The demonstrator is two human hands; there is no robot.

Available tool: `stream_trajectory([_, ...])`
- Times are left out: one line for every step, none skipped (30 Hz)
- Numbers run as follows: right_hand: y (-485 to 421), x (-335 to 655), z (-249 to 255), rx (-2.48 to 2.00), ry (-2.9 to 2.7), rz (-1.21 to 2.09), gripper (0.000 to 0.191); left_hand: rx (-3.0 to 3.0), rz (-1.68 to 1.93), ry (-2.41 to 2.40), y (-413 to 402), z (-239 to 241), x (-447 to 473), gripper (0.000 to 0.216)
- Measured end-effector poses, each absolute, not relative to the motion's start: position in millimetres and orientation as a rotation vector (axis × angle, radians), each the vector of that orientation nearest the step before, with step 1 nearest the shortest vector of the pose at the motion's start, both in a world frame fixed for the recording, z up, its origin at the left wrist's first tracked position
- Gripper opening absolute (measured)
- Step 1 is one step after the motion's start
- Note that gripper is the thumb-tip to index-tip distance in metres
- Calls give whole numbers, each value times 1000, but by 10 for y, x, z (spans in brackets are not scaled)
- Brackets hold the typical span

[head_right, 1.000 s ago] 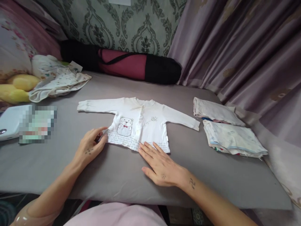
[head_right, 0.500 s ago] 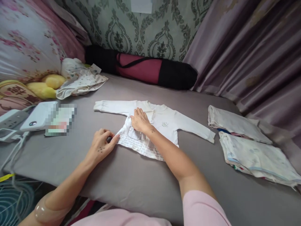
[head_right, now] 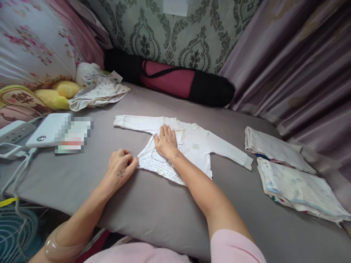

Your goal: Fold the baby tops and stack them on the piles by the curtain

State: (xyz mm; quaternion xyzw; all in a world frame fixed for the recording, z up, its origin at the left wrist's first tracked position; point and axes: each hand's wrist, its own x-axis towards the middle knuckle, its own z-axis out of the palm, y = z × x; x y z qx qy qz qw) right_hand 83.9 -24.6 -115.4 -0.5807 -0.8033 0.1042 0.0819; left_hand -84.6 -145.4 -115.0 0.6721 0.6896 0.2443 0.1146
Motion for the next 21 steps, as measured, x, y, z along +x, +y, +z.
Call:
stream_trajectory([-261,819,-1144,-1765,-2388,314,65,1984,716,2030,-1455,-1149,-842,39])
stream_trajectory([-285,798,-1134,-1802,-2369,317,65,1998,719,2037,-1457,-1149,-840,38])
stream_trajectory([-320,774,-1122,-1840,-2351,322,64,2011,722,2044,-1459,-1151,-840,38])
stream_trajectory([-367,750,-1111,-1871,-2334,332,64,2024,723,2050,-1462,-1154,-842,38])
stream_trajectory([-424,725,-1101,-1890,-2325,348,64,2040,724,2052,-1465,-1158,-846,38])
stream_trajectory([-489,700,-1091,-1894,-2324,371,64,2054,726,2054,-1467,-1164,-852,37])
stream_trajectory([-561,676,-1083,-1883,-2328,395,64,2068,729,2053,-1469,-1170,-858,37])
stream_trajectory([-635,653,-1075,-1863,-2333,419,65,2084,733,2048,-1471,-1177,-865,37])
stream_trajectory([-708,632,-1069,-1844,-2337,445,65,2099,739,2041,-1471,-1183,-871,37])
stream_trajectory([-779,612,-1062,-1827,-2340,472,66,2112,744,2035,-1470,-1190,-876,38])
stream_trajectory([-846,594,-1055,-1813,-2345,501,66,2121,747,2028,-1469,-1196,-881,38])
stream_trajectory([-908,578,-1047,-1800,-2352,529,67,2126,747,2023,-1467,-1202,-886,39])
stream_trajectory([-968,565,-1038,-1785,-2361,554,68,2127,747,2016,-1464,-1208,-891,40])
stream_trajectory([-1025,554,-1028,-1767,-2373,573,68,2123,746,2010,-1460,-1214,-897,40])
stream_trajectory([-1082,544,-1017,-1740,-2387,582,69,2116,747,2002,-1455,-1220,-903,41])
stream_trajectory([-1138,536,-1006,-1708,-2402,581,68,2108,749,1994,-1450,-1225,-910,41])
stream_trajectory([-1195,530,-994,-1674,-2415,574,68,2100,752,1989,-1445,-1229,-917,41])
stream_trajectory([-1253,523,-983,-1641,-2426,565,66,2095,756,1985,-1439,-1231,-924,40])
stream_trajectory([-1312,517,-972,-1611,-2435,558,65,2089,762,1984,-1434,-1230,-930,40])
stream_trajectory([-1373,511,-962,-1583,-2444,556,64,2082,773,1989,-1430,-1228,-935,40])
stream_trajectory([-1436,505,-953,-1560,-2457,561,64,2072,788,1996,-1427,-1223,-940,40])
